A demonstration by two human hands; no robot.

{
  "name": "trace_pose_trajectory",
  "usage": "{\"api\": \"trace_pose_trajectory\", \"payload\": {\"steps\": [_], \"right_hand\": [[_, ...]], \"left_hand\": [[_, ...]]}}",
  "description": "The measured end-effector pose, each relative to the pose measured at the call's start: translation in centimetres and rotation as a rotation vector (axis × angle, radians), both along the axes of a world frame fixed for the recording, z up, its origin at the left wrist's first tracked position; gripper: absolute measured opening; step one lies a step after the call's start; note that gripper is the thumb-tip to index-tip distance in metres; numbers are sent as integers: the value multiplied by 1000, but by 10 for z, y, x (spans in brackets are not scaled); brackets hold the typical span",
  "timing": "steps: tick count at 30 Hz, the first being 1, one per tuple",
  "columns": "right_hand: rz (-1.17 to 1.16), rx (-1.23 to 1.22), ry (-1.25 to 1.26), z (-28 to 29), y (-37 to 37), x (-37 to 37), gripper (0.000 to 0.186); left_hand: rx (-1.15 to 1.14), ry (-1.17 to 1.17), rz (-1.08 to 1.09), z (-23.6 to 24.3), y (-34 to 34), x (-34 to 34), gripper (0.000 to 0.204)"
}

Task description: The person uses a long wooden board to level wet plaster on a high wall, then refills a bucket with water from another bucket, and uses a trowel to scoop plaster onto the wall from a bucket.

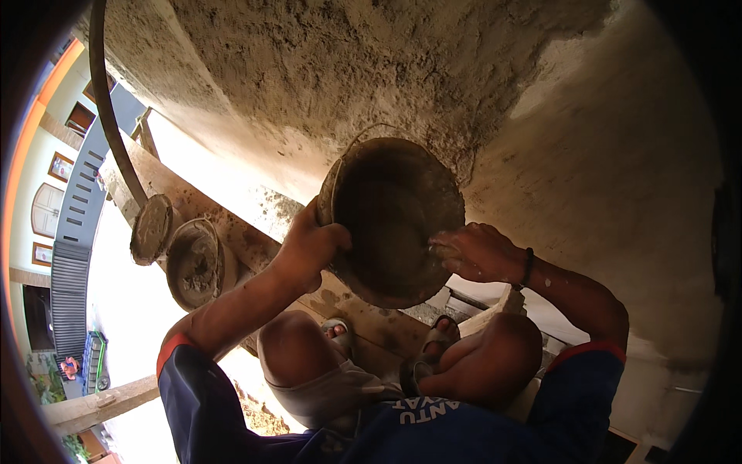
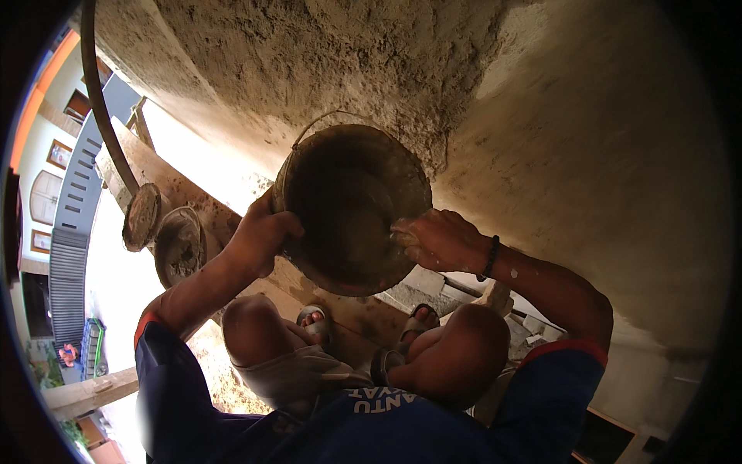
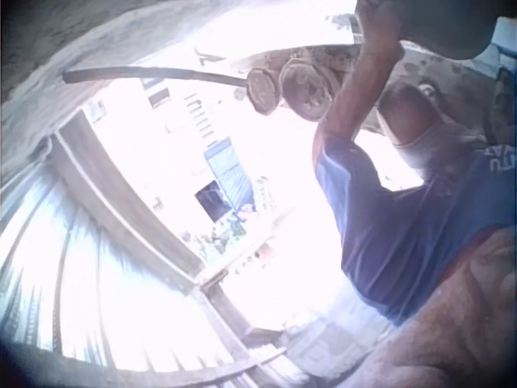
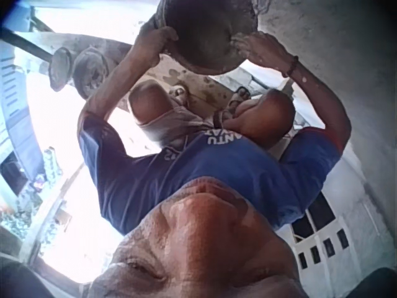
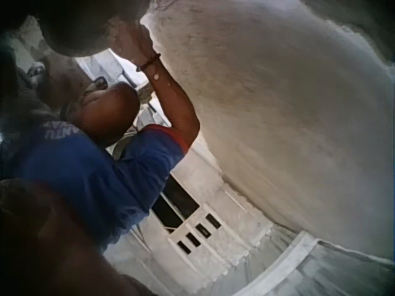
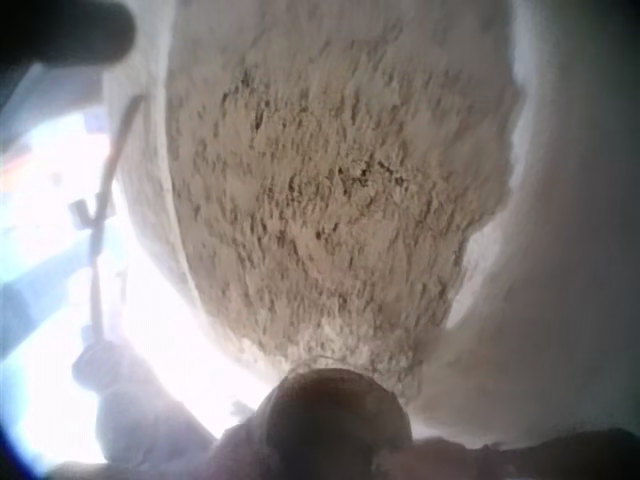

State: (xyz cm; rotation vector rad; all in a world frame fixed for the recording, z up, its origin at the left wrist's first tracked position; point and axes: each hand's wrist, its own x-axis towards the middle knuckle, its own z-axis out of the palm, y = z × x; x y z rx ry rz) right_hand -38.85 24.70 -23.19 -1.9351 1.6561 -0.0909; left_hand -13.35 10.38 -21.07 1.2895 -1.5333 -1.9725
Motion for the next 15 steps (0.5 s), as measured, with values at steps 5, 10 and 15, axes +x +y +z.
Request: {"api": "trace_pose_trajectory", "payload": {"steps": [5,10,15], "right_hand": [[-4,-144,-89,58,8,-10,46],[-104,-103,-57,151,10,-18,50],[-155,26,-46,175,-9,-39,49]], "left_hand": [[95,97,84,25,10,3,46],[153,137,123,20,10,17,52],[147,147,193,18,16,36,53]]}}
